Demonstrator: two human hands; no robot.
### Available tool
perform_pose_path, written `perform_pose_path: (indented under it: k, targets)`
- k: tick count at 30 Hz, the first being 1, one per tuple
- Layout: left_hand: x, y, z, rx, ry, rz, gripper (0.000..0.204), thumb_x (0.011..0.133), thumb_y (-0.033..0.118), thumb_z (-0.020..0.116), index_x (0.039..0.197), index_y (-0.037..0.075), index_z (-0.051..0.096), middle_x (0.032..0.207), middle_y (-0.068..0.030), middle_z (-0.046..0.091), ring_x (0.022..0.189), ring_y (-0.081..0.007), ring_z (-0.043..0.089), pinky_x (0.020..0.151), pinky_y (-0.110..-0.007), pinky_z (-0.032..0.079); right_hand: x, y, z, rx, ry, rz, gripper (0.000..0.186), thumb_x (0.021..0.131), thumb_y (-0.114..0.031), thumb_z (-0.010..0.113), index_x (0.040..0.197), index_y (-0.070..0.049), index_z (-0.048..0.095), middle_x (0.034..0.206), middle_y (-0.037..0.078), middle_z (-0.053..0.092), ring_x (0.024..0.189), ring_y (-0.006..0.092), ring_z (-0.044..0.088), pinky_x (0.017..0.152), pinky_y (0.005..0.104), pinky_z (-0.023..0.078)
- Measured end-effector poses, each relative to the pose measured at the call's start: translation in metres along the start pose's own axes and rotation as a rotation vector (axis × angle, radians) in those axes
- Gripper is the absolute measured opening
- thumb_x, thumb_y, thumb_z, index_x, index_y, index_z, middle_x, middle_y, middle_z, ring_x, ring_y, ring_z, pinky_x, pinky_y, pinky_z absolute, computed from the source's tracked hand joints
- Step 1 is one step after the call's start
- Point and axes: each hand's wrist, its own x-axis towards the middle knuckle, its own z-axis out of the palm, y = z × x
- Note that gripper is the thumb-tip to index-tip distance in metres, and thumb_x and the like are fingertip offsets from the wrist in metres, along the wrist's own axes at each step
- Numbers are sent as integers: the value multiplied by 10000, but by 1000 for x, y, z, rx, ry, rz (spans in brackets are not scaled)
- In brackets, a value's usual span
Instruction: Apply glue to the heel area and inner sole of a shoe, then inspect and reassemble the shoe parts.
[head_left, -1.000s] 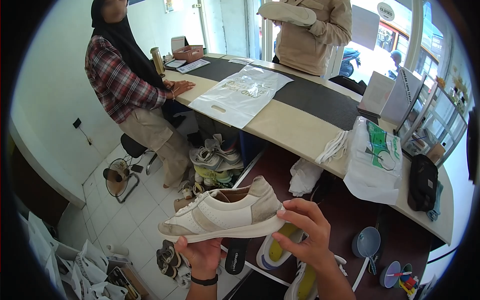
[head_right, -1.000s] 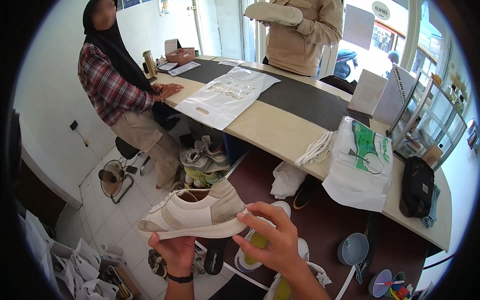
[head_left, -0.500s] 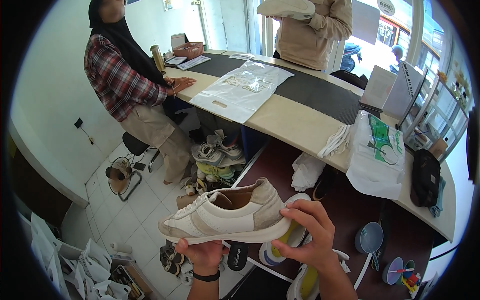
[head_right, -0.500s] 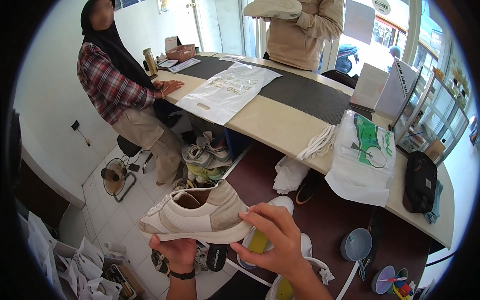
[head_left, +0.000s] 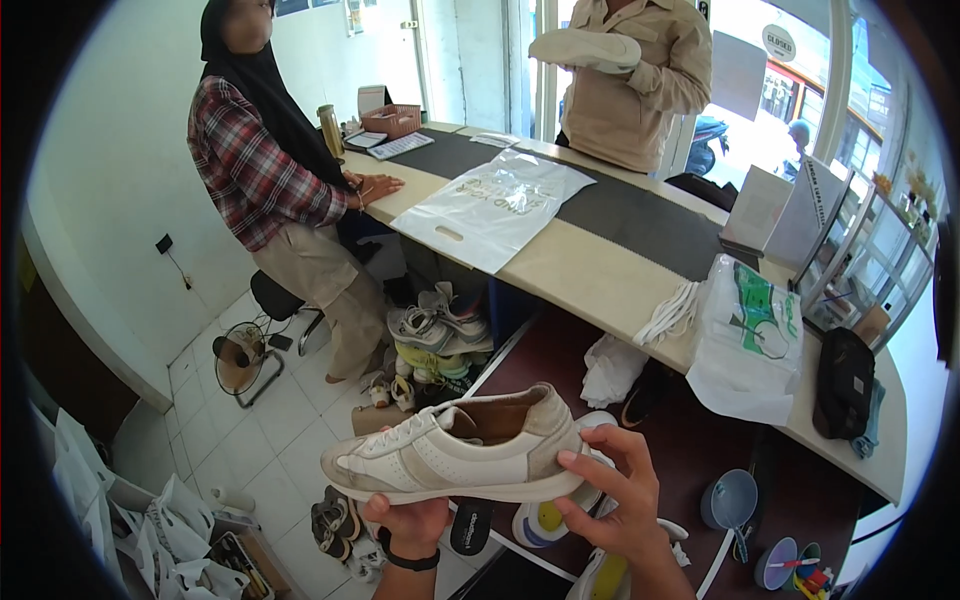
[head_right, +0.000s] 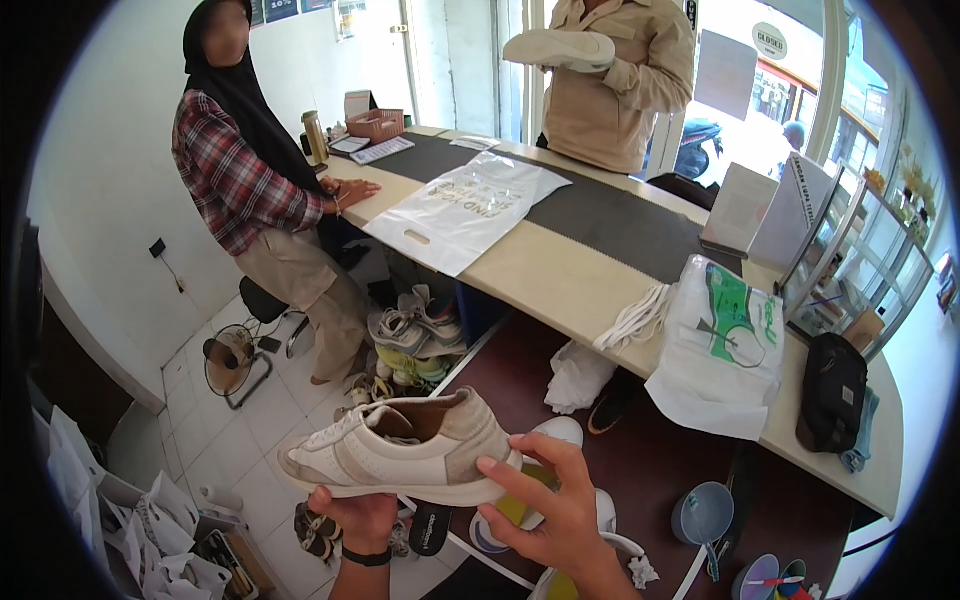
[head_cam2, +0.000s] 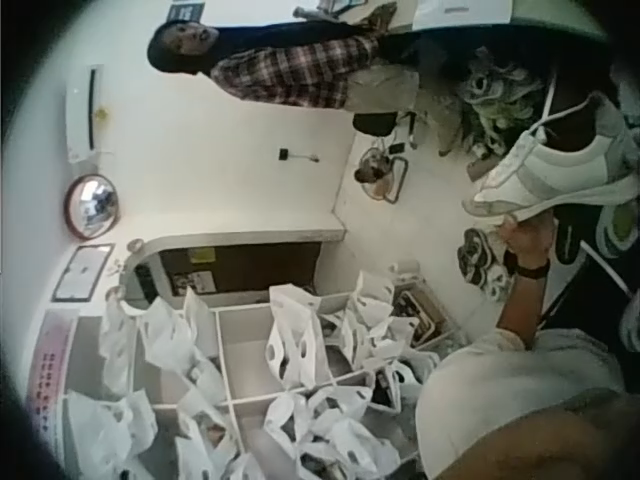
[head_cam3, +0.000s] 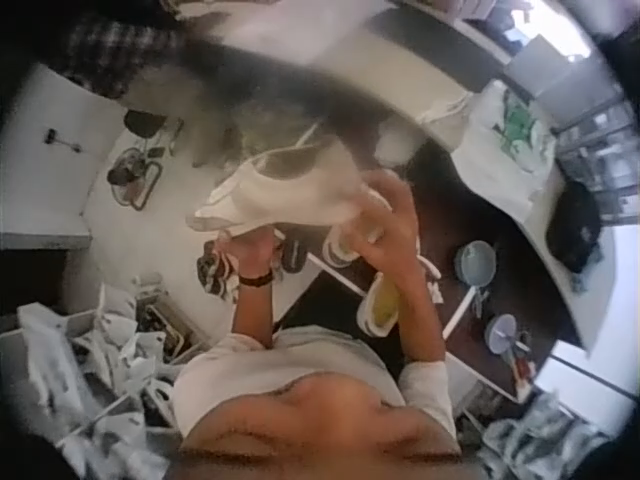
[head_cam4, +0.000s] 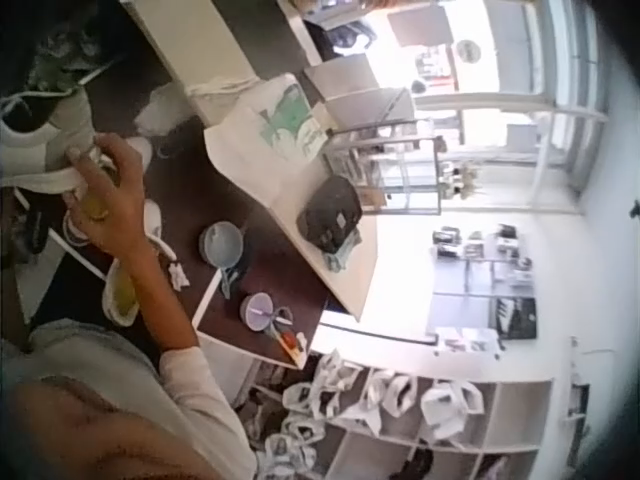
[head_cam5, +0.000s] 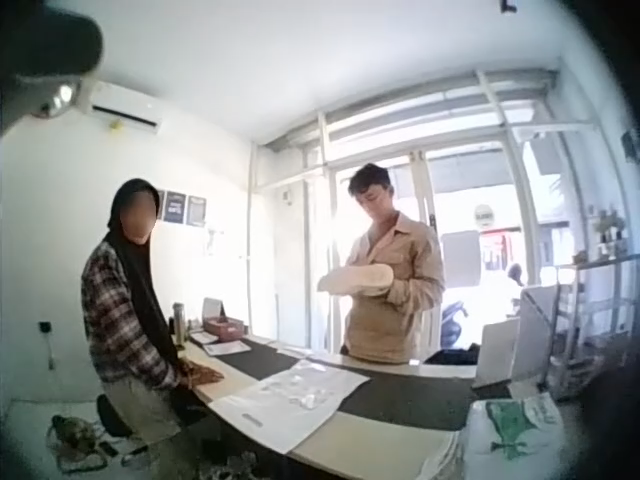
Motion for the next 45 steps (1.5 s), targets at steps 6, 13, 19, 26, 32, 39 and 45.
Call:
perform_pose_path:
  k: [6,13,19,26,32,39,45]
  targets:
    - [-6,3,3,44,-186,76,996,621,491,761,1432,129,311,1381,-151,438,1276,-342,457,1094,-504,382,2,2,-13,267,1,193,574,714,-150,811,1241,-42,612,1194,170,543,1084,276,578,945,365,488]
    - [-12,5,14,-19,-433,159,1134,592,359,899,1475,192,208,1387,-184,370,1294,-430,406,1112,-579,338,-1,11,-12,730,181,400,431,798,-63,752,1199,24,622,1175,161,603,1086,237,595,967,341,463]
    - [-20,3,25,38,-486,193,1151,544,258,941,1455,217,238,1343,-152,348,1286,-443,398,1105,-588,351,-3,9,-15,779,256,365,318,790,-7,744,1099,25,672,1112,176,646,1050,238,615,945,346,473]
    - [-13,5,15,-122,-535,81,919,691,157,850,1436,272,323,1361,-170,360,1338,-446,332,1069,-630,370,-6,9,-15,741,279,306,264,789,0,741,1047,15,684,1117,184,641,1047,246,612,927,352,476]
    - [-17,3,33,-37,-554,157,579,865,169,683,1380,209,421,1336,-208,399,1339,-448,336,1079,-635,346,-10,8,-15,726,297,309,221,794,3,736,1010,9,688,1123,184,633,1057,251,603,924,354,471]
    - [-15,5,28,-132,-435,-35,943,666,195,846,1433,201,297,1347,-213,378,1290,-476,388,1069,-614,358,-15,11,-14,653,325,381,174,855,-33,694,1018,10,653,1168,167,601,1064,228,589,924,350,469]
    - [-4,-3,11,118,-462,94,1100,611,298,899,1451,166,200,1331,-196,409,1262,-423,440,1056,-538,411,-13,10,-14,579,309,420,258,883,-102,686,1111,3,623,1172,140,573,1071,201,577,901,310,480]
